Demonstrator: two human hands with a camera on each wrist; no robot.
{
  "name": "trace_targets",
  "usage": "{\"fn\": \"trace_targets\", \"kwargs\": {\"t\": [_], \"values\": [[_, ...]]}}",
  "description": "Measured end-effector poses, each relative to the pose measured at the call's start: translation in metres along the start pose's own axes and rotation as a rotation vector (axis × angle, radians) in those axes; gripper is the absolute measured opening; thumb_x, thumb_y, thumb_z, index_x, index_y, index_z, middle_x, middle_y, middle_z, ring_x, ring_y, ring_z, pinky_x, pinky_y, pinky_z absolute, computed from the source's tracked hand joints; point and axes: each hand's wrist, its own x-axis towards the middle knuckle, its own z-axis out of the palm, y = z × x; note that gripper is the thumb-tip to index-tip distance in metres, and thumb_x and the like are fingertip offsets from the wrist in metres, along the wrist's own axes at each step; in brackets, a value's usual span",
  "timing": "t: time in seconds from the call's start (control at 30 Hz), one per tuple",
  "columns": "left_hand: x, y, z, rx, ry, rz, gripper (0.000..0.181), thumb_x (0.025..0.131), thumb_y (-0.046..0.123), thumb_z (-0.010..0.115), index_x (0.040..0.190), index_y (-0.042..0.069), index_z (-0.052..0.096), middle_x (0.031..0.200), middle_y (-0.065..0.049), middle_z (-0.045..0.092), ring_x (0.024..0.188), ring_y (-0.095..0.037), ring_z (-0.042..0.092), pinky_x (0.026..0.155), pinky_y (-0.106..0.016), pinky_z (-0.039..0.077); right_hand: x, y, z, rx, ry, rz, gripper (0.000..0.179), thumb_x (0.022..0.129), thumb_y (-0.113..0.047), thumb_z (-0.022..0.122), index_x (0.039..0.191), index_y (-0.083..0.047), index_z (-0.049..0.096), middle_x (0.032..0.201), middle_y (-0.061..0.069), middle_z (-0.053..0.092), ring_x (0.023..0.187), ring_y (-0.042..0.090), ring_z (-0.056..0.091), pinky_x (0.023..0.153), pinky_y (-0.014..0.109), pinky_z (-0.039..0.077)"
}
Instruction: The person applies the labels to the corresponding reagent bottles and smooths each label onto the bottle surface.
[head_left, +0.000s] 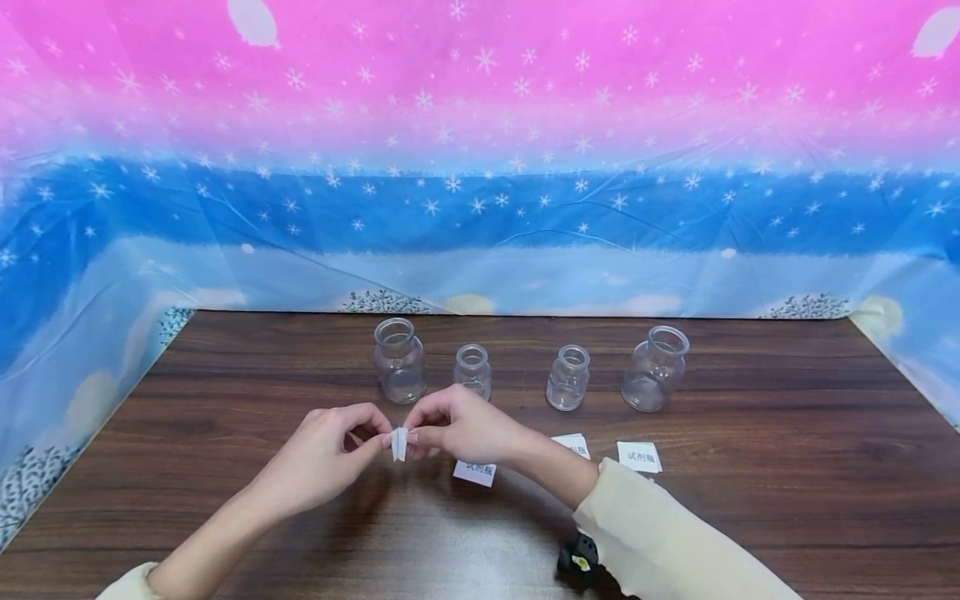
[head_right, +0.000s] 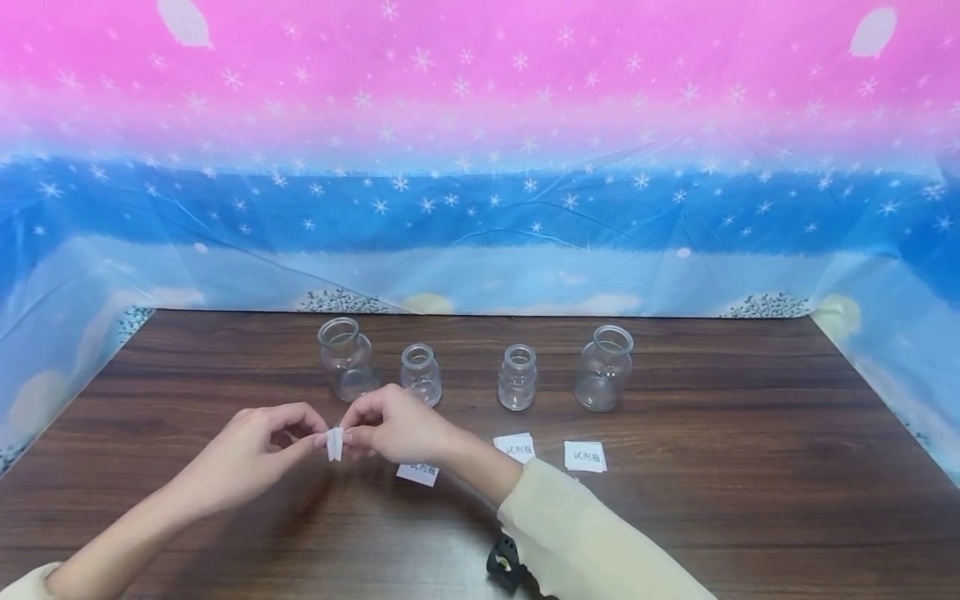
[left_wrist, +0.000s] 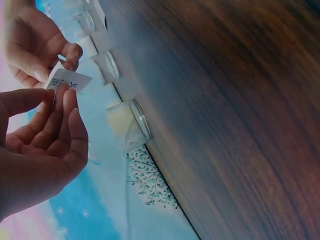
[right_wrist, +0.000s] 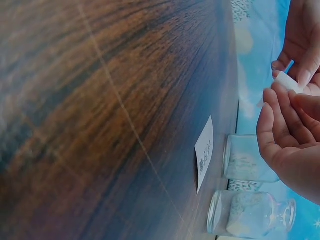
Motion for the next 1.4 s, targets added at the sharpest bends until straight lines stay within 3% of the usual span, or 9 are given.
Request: {"fn": "trace_targets", "kwargs": {"t": [0.2,0.7,1.13,1.4], "values": [[-0.003,-0.005,-0.005,0.012,-0.009,-0.056,0.007,0.084,0.008,0.062,0.079,0.012,0.062,0.071,0.007,0.061,0.065,-0.004,0.054,0.059,-0.024,0.045,0.0,0.002,0.0,-0.009,0.015,0.009,0.008,0.087,0.003,0.056,0.086,0.007,0.063,0.077,0.017,0.066,0.071,0.029,0.062,0.065,0.035,0.051],[-0.018,-0.02,-0.027,0.108,-0.024,-0.176,0.006,0.084,0.008,0.061,0.079,0.013,0.062,0.071,0.006,0.059,0.068,-0.008,0.053,0.062,-0.027,0.044,0.005,0.007,-0.001,-0.049,0.053,0.121,0.01,0.087,0.004,0.055,0.08,0.008,0.062,0.072,0.015,0.065,0.063,0.023,0.063,0.058,0.029,0.051],[-0.015,-0.019,-0.024,0.115,-0.027,-0.164,0.006,0.083,0.008,0.062,0.079,0.012,0.062,0.07,0.006,0.06,0.066,-0.008,0.053,0.059,-0.026,0.042,0.016,0.005,0.009,-0.141,0.034,0.205,0.017,0.087,0.008,0.051,0.074,0.005,0.061,0.067,0.012,0.063,0.056,0.017,0.059,0.051,0.022,0.047],[-0.016,-0.021,-0.023,0.126,-0.025,-0.158,0.007,0.083,0.007,0.062,0.078,0.012,0.061,0.069,0.007,0.059,0.065,-0.007,0.052,0.057,-0.026,0.041,0.015,0.005,0.009,-0.187,0.041,0.209,0.016,0.086,0.008,0.052,0.075,0.007,0.062,0.067,0.014,0.063,0.054,0.018,0.059,0.049,0.02,0.045]]}}
